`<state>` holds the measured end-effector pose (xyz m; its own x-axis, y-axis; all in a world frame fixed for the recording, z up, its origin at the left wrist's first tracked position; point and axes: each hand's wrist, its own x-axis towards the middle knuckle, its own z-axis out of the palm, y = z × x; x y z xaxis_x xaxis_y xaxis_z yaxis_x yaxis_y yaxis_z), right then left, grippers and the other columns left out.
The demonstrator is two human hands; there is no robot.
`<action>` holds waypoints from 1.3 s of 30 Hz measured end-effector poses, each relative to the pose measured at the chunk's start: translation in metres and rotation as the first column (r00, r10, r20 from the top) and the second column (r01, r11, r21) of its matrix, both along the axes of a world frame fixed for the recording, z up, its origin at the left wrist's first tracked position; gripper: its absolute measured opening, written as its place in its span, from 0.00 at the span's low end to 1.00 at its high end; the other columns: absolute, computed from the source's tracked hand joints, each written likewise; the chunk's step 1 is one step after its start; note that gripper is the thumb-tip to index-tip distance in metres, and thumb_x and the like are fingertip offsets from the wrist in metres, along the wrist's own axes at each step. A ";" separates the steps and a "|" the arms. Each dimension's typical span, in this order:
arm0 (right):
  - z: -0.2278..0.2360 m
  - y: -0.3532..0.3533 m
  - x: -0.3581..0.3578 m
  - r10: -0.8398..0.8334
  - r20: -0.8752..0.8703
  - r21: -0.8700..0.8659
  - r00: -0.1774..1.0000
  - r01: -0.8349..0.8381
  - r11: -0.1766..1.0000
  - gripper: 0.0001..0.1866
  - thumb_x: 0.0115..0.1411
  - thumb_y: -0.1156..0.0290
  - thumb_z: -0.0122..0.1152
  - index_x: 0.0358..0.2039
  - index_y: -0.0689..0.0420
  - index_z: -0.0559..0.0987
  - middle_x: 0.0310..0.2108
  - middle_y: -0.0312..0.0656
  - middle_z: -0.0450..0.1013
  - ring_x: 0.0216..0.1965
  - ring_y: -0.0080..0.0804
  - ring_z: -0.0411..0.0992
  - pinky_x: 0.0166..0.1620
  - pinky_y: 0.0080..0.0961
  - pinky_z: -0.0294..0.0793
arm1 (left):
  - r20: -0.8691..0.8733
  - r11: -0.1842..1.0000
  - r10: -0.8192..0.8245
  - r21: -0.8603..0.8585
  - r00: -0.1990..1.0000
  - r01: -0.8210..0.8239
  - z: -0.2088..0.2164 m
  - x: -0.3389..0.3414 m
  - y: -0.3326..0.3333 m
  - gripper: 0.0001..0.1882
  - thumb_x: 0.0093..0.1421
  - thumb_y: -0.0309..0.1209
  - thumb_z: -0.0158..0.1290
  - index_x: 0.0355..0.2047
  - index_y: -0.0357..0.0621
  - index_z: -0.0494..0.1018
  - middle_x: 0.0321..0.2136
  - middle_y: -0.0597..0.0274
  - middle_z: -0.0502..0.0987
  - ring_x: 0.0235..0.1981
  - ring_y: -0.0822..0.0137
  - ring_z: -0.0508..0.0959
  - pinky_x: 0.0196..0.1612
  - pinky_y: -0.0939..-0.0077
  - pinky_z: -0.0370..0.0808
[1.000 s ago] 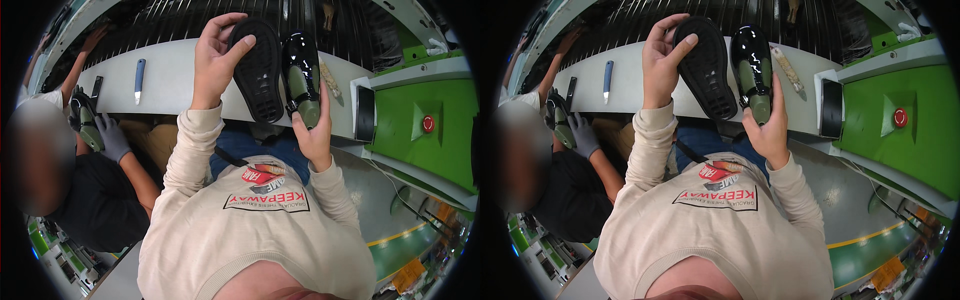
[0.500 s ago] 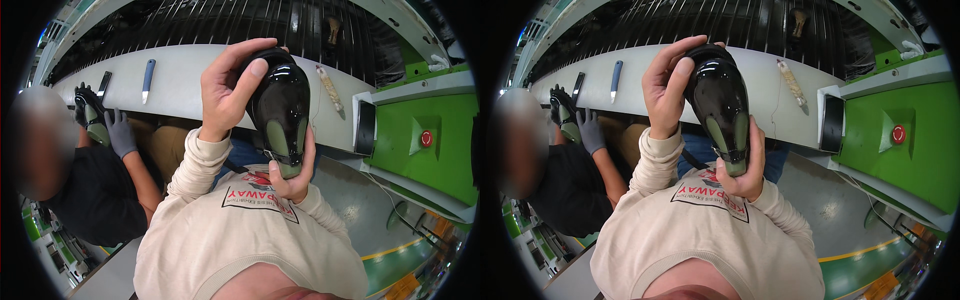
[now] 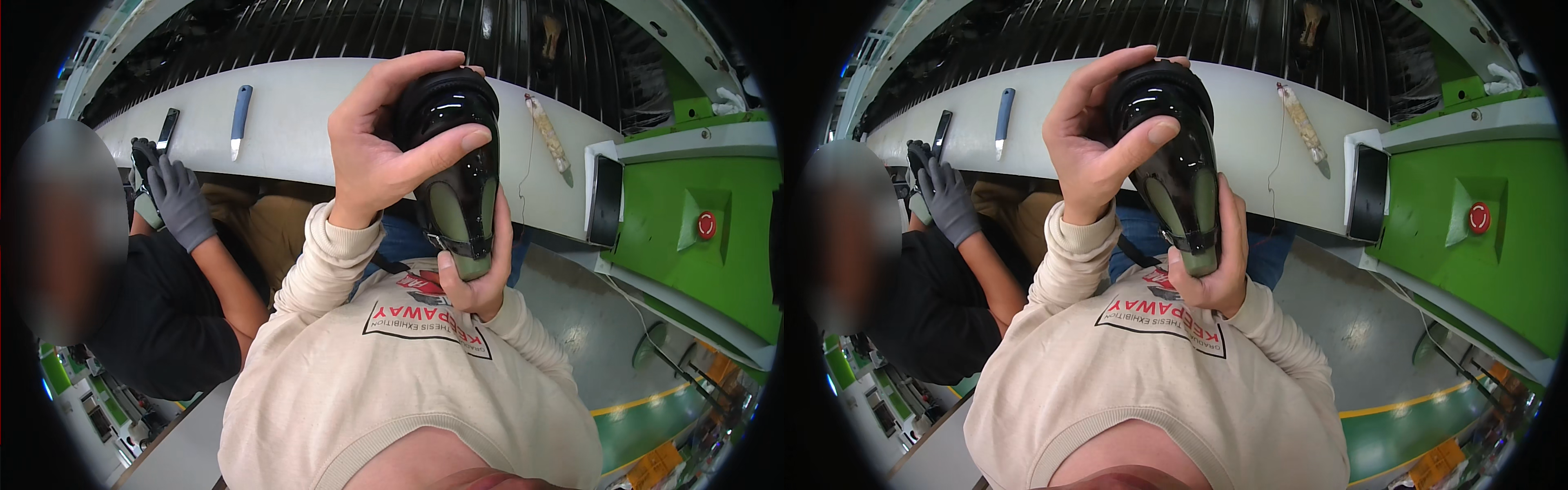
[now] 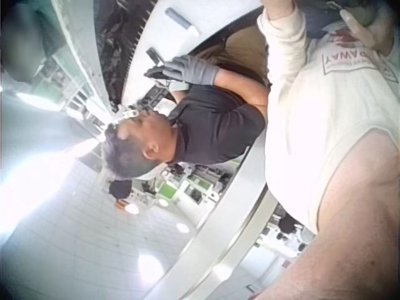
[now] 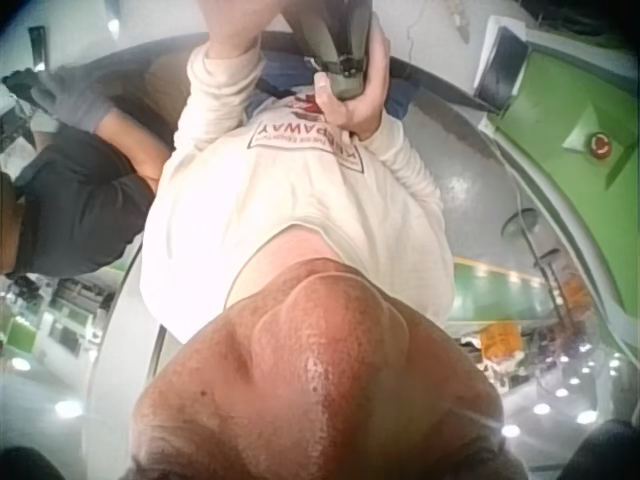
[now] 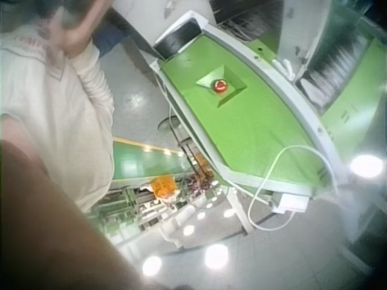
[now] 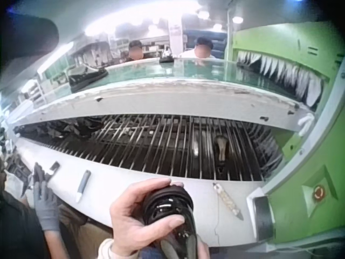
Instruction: Assembling and inspecting shoe components on a manufacturing conveyor belt.
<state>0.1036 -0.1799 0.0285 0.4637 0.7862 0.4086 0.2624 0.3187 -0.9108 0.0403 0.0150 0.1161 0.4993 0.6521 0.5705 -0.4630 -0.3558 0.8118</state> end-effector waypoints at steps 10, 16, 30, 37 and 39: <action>0.001 0.005 0.003 -0.011 0.001 0.012 1.000 0.011 1.000 0.52 0.52 0.73 0.62 0.75 0.76 0.51 0.63 0.63 0.63 0.62 0.54 0.70 0.65 0.41 0.70 | -0.014 1.000 -0.005 -0.001 1.000 0.005 -0.001 0.003 0.004 0.33 0.54 0.22 0.75 0.59 0.32 0.76 0.47 0.48 0.86 0.47 0.63 0.87 0.53 0.70 0.85; 0.000 0.006 0.003 -0.011 0.016 0.016 1.000 0.011 1.000 0.52 0.51 0.73 0.62 0.75 0.76 0.51 0.61 0.63 0.64 0.60 0.55 0.71 0.64 0.41 0.71 | -0.012 1.000 0.001 -0.005 1.000 -0.001 -0.002 0.002 0.004 0.33 0.54 0.22 0.75 0.59 0.32 0.75 0.47 0.47 0.86 0.47 0.62 0.87 0.53 0.69 0.85; -0.003 -0.002 0.008 -0.043 -0.023 0.013 0.999 0.044 0.999 0.52 0.51 0.73 0.62 0.75 0.77 0.53 0.61 0.63 0.65 0.60 0.54 0.70 0.64 0.39 0.70 | -0.075 0.997 -0.041 -0.071 0.996 0.035 0.003 0.014 0.012 0.14 0.76 0.29 0.55 0.55 0.31 0.79 0.44 0.49 0.87 0.46 0.67 0.87 0.49 0.77 0.83; 0.008 -0.040 0.033 0.259 -0.862 0.181 0.436 -0.212 0.960 0.49 0.54 0.65 0.65 0.75 0.66 0.59 0.63 0.50 0.70 0.52 0.42 0.74 0.57 0.38 0.75 | -0.158 0.997 -0.033 -0.074 0.987 0.022 -0.026 0.076 0.026 0.10 0.73 0.29 0.59 0.50 0.39 0.84 0.37 0.66 0.86 0.38 0.78 0.81 0.45 0.82 0.77; 0.000 -0.045 0.044 0.662 -0.749 0.653 -0.031 -0.201 0.730 0.48 0.58 0.48 0.66 0.75 0.57 0.65 0.64 0.52 0.68 0.48 0.37 0.72 0.47 0.36 0.76 | -0.236 0.999 0.028 -0.019 0.971 -0.033 -0.045 0.090 0.039 0.10 0.72 0.29 0.59 0.49 0.40 0.85 0.37 0.64 0.87 0.39 0.77 0.82 0.46 0.79 0.78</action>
